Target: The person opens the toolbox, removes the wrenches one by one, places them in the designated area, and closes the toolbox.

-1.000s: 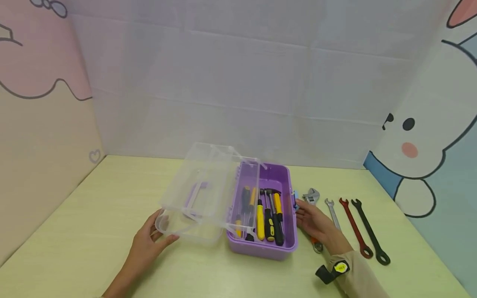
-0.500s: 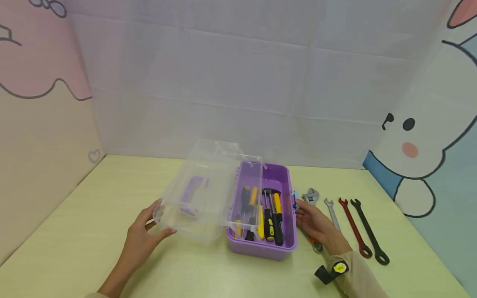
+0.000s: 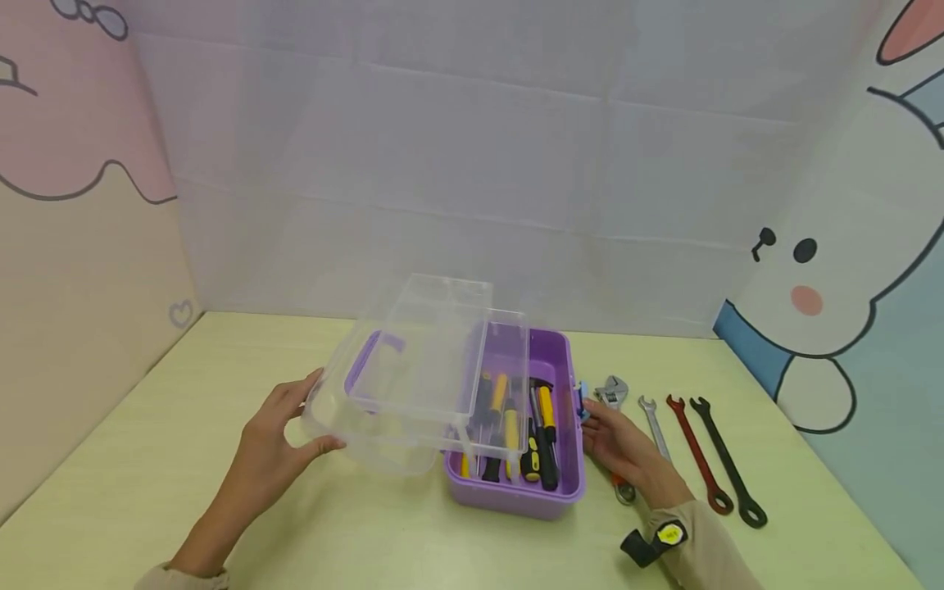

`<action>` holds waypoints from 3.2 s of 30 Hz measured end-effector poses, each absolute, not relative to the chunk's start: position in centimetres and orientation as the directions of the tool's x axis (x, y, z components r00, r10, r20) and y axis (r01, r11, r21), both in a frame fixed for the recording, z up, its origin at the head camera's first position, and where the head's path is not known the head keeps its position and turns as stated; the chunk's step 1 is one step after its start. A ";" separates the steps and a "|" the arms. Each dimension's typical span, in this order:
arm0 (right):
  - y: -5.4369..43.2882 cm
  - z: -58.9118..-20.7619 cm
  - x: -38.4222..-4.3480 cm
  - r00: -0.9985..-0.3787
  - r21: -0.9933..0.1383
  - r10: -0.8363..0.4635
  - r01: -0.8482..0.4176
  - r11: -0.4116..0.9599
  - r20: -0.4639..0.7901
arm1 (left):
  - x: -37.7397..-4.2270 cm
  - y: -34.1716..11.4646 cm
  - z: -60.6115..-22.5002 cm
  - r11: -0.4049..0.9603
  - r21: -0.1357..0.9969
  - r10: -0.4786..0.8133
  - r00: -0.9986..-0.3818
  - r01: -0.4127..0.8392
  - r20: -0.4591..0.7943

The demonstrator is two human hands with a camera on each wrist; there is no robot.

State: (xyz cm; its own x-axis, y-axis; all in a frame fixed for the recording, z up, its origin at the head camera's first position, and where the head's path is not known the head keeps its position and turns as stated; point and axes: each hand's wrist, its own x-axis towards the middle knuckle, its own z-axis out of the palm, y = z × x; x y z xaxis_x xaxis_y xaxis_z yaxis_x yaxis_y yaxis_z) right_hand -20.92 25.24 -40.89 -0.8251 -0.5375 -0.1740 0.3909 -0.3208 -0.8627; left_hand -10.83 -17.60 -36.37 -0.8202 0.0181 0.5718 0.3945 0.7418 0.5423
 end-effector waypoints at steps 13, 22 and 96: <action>25.6 -41.2 -21.2 -0.825 -0.853 -0.537 0.399 -0.337 -0.174 | -11.9 -16.3 -33.2 0.803 0.384 0.157 -0.782 0.457 0.603; 25.8 -41.3 -21.2 -0.826 -0.860 -0.543 0.380 -0.340 -0.150 | -12.2 -14.9 -31.7 0.795 0.297 0.230 -0.717 0.528 0.658; 26.2 -40.3 -21.2 -0.885 -0.874 -0.419 0.357 -0.330 -0.203 | -13.6 -5.1 -31.7 0.672 0.306 0.352 -0.654 0.675 0.670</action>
